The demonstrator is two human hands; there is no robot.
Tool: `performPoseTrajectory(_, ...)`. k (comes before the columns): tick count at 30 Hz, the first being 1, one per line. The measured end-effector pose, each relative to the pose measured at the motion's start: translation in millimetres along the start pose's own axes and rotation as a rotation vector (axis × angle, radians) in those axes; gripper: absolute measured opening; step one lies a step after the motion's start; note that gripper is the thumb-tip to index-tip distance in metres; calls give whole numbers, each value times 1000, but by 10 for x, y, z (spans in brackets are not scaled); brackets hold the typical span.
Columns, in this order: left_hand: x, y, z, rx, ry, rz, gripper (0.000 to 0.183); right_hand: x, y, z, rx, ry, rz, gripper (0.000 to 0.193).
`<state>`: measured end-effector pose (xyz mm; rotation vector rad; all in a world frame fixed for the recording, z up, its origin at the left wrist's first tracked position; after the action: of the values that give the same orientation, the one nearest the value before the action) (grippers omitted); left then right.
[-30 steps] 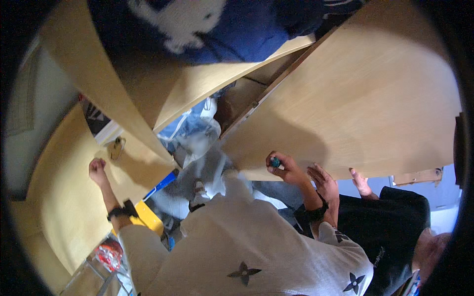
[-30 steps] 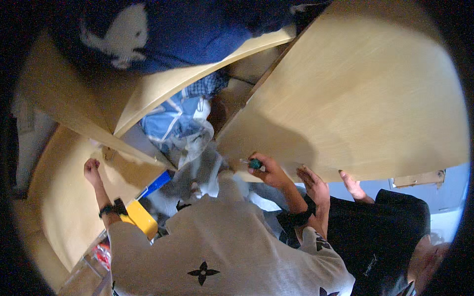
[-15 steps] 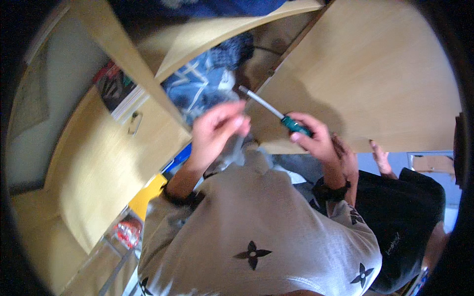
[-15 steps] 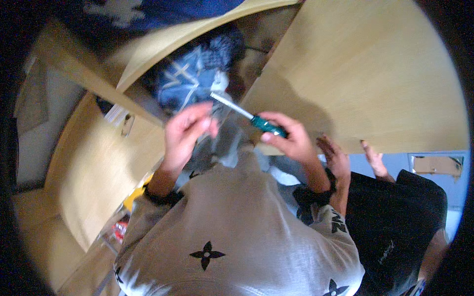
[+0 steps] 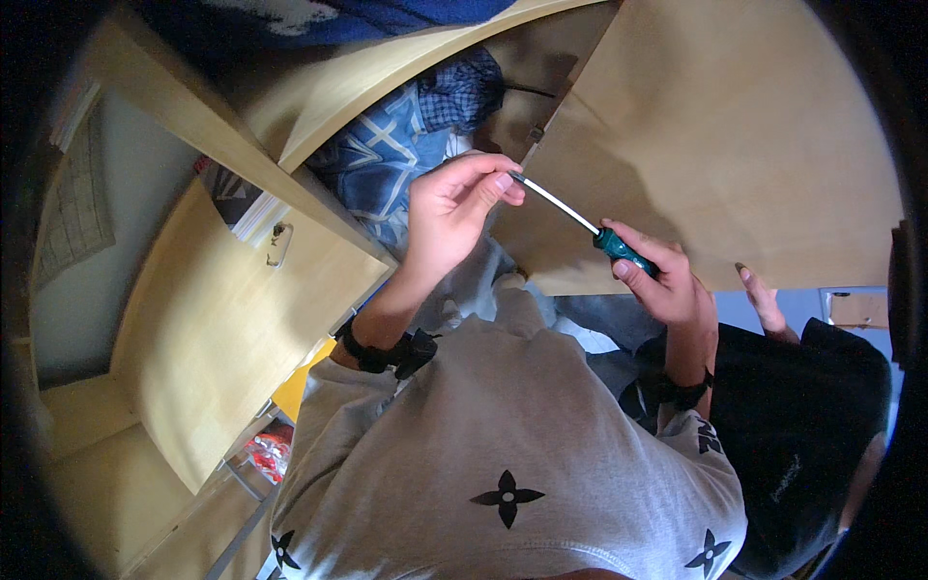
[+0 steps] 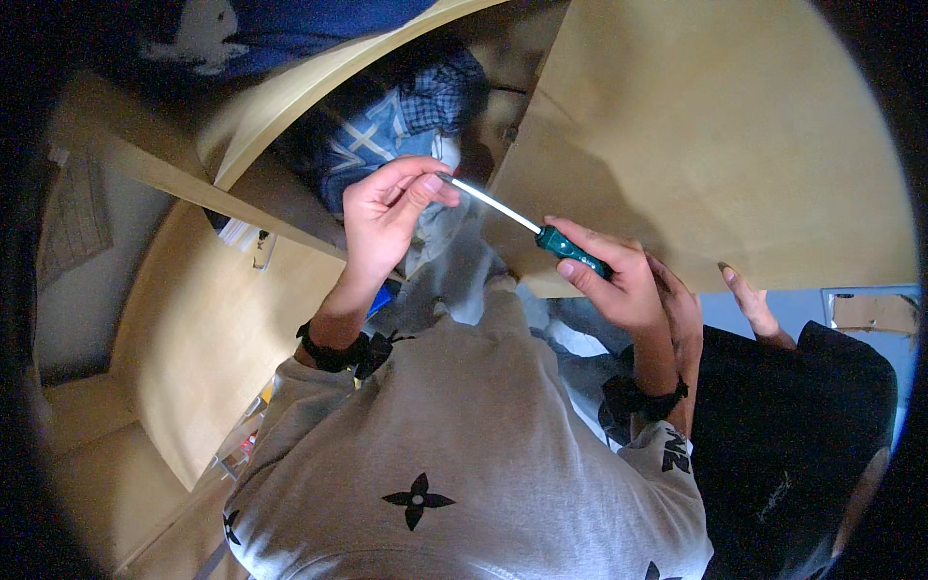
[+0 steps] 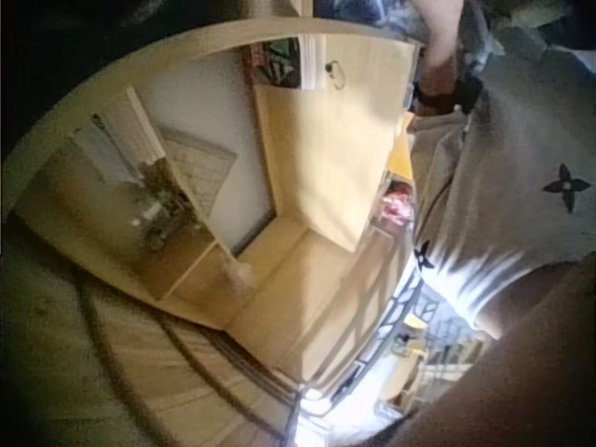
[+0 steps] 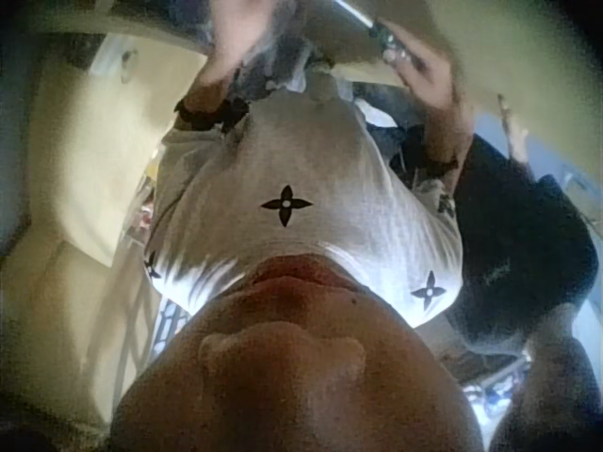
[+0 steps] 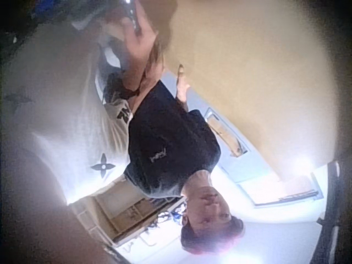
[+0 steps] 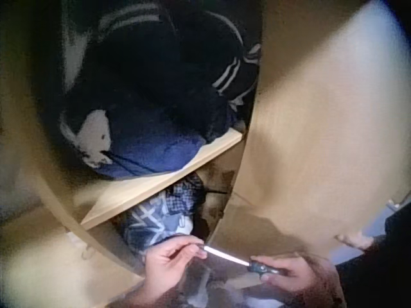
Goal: The person uses a screwdriver to tighten screws on a cabinet hinge while another person holds the wooden cabinet door in place.
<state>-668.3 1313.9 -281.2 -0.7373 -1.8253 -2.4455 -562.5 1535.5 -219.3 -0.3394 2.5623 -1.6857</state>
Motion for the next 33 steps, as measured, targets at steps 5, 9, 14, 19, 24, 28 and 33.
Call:
performPoseTrajectory(5,99,50,7,92,-27,26,11,-23,-45,-91,-45,11,-33,39)
performPoseTrajectory(9,135,18,16,157,-31,77,9,-72,-61,-119,-58,19,-32,39)
performPoseTrajectory(14,270,158,8,659,-242,282,9,-88,-128,-156,-171,36,-75,39)
performPoseTrajectory(19,363,2,-21,342,-225,67,8,-22,-164,-99,-278,90,-142,41)
performPoseTrajectory(24,407,-20,-39,197,-328,29,8,-101,-12,-79,139,144,166,37)
performPoseTrajectory(28,384,-47,-31,108,-314,-24,6,-133,81,-45,408,165,319,43)
performPoseTrajectory(33,323,-160,70,-377,-241,-71,8,-262,170,19,752,237,-58,43)
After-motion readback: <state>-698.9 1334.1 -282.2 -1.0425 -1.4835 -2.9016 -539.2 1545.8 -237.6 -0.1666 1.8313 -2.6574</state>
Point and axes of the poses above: each hand's wrist, its own x-axis towards the middle knuckle, its own z-axis out of the palm, y = z × x, the point moved 2 cm from there along x, towards the middle knuckle, and after that the axes turned 11 degrees about x, right-handed, at the moved point
